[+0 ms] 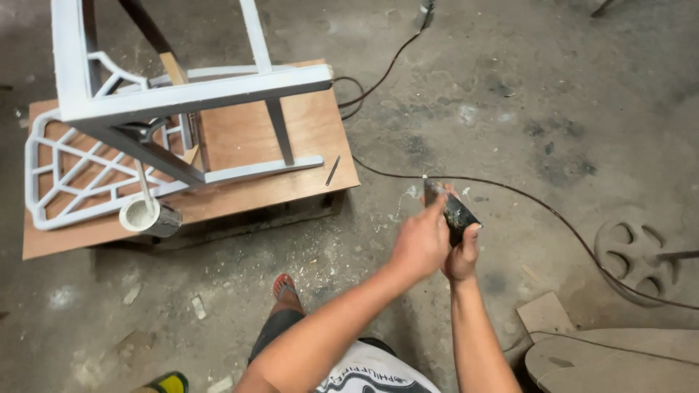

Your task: Applying wood putty to the joints of a chair frame and smoothing it with a putty knife and sandpaper.

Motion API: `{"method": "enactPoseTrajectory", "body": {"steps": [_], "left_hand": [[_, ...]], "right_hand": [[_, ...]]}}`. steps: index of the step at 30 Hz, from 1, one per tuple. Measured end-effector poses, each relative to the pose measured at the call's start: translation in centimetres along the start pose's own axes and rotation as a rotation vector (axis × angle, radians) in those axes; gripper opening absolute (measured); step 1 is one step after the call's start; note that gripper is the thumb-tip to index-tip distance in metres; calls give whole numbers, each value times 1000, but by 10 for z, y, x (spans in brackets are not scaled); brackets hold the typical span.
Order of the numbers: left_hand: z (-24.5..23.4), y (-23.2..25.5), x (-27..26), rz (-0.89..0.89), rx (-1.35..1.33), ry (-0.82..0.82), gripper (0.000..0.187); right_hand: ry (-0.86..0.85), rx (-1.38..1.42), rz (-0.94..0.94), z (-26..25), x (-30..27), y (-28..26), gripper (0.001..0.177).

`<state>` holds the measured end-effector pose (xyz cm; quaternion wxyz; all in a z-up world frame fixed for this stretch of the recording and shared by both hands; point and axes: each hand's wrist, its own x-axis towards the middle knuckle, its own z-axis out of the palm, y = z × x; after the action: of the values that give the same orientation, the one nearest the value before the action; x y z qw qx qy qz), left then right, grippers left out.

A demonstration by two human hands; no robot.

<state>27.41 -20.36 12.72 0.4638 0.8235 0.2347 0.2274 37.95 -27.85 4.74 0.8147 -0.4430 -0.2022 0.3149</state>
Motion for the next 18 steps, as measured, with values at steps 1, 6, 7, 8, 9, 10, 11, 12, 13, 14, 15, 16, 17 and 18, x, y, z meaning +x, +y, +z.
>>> {"method": "enactPoseTrajectory", "body": {"steps": [1, 6, 7, 8, 9, 10, 11, 12, 13, 14, 15, 16, 17, 18], "left_hand": [[-8, -3, 2, -75, -19, -18, 55], [-13, -15, -30, 122, 276, -150, 51], [-8, -18, -36, 253, 409, -117, 52], [-4, -21, -41, 382, 542, -78, 53], [-4, -23, -39, 382, 543, -74, 53], [-4, -24, -39, 403, 563, -43, 52], [-5, -25, -39, 424, 583, -11, 51], [-1, -29, -32, 425, 585, -10, 51], [2, -33, -26, 361, 494, -39, 55], [5, -37, -18, 297, 405, -66, 60], [0, -35, -10, 300, 408, -64, 60], [-5, -32, -1, 147, 290, -94, 58], [-11, -30, 7, -5, 170, -122, 57], [-15, -35, 10, -5, 172, -119, 57]], "right_hand": [[-11, -27, -22, -1, -2, 3, 62], [-150, 384, 207, 31, -3, -32, 88], [-226, 393, 250, 36, -1, -43, 106], [-308, 402, 295, 41, 3, -53, 126], [-311, 401, 296, 30, 7, -46, 126], [-344, 372, 288, 19, 9, -38, 130], [-377, 342, 281, 9, 12, -31, 133], [-378, 343, 279, 14, 7, -29, 133], [-368, 298, 266, 20, 3, -27, 130], [-359, 255, 252, 26, -1, -25, 127], [-362, 256, 249, 24, -1, -21, 127], [-335, 291, 227, 24, 0, -16, 99], [-309, 325, 204, 23, 0, -11, 74], [-312, 326, 204, 20, 1, -10, 74]]}}
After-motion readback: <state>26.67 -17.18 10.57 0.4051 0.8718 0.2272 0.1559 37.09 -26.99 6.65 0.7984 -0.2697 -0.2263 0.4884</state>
